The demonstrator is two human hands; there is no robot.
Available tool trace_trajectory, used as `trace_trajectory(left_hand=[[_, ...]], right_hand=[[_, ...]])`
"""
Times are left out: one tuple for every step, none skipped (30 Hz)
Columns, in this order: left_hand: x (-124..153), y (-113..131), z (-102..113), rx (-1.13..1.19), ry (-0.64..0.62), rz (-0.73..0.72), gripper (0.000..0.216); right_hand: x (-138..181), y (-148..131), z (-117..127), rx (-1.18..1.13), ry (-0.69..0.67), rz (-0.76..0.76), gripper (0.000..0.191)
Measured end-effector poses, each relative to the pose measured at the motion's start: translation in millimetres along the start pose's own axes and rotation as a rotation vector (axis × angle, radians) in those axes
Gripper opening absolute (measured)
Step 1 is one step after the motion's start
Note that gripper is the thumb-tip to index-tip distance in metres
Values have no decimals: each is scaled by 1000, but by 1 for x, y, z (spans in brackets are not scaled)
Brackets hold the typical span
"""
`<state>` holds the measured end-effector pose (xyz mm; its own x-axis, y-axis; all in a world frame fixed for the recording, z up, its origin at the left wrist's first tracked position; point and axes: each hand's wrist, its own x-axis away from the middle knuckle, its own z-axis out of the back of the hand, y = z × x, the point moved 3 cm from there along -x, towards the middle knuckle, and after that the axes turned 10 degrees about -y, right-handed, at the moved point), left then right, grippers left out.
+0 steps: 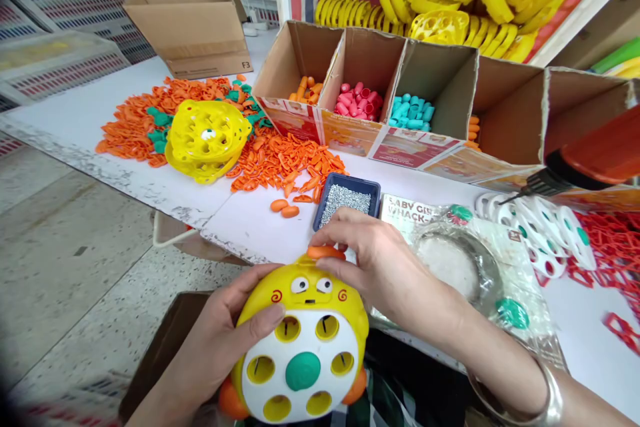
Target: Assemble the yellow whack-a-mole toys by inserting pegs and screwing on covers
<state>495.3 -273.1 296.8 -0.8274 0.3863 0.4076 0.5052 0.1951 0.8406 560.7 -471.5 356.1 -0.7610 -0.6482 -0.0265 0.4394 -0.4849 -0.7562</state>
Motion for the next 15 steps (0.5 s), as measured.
trace_trajectory(left_hand=[[0,0,0,18,3,4,36],[0,0,-1,35,7,6,36],[-1,0,-1,50,8,6,36],[-1,0,-2,65,7,4,36],[-2,0,-3,77,8,2,36],[-2,0,-5,88,13,-1,36],[-3,0,-6,97,21,-3,37],[-3,1,-7,103,32,-7,37],[-4,1,-9,105,48,-12,37],[-4,1,-9,105,65,-18,37],[-4,1,-9,104,79,-22,36],[-4,1,-9,103,83,-24,37],[-4,1,-8,104,79,-23,37],[-4,0,-7,107,67,-24,37],[-3,-1,-6,113,48,-25,37]], right_hand=[[2,-1,1,-3,12,4,7],[4,-3,1,-8,19,9,8],[5,-5,0,-16,18,14,8],[7,-8,-2,-25,12,23,8],[9,-11,-5,-23,1,37,8],[10,-15,-9,2,-11,52,9],[11,-19,-14,51,-26,68,10],[11,-22,-19,116,-37,85,12],[11,-25,-24,185,-42,99,14],[12,-27,-29,245,-42,109,15],[12,-28,-32,285,-41,112,16],[12,-27,-35,299,-37,112,15],[12,-26,-37,296,-30,114,15],[13,-25,-38,292,-16,116,14],[13,-24,-38,294,2,120,13]])
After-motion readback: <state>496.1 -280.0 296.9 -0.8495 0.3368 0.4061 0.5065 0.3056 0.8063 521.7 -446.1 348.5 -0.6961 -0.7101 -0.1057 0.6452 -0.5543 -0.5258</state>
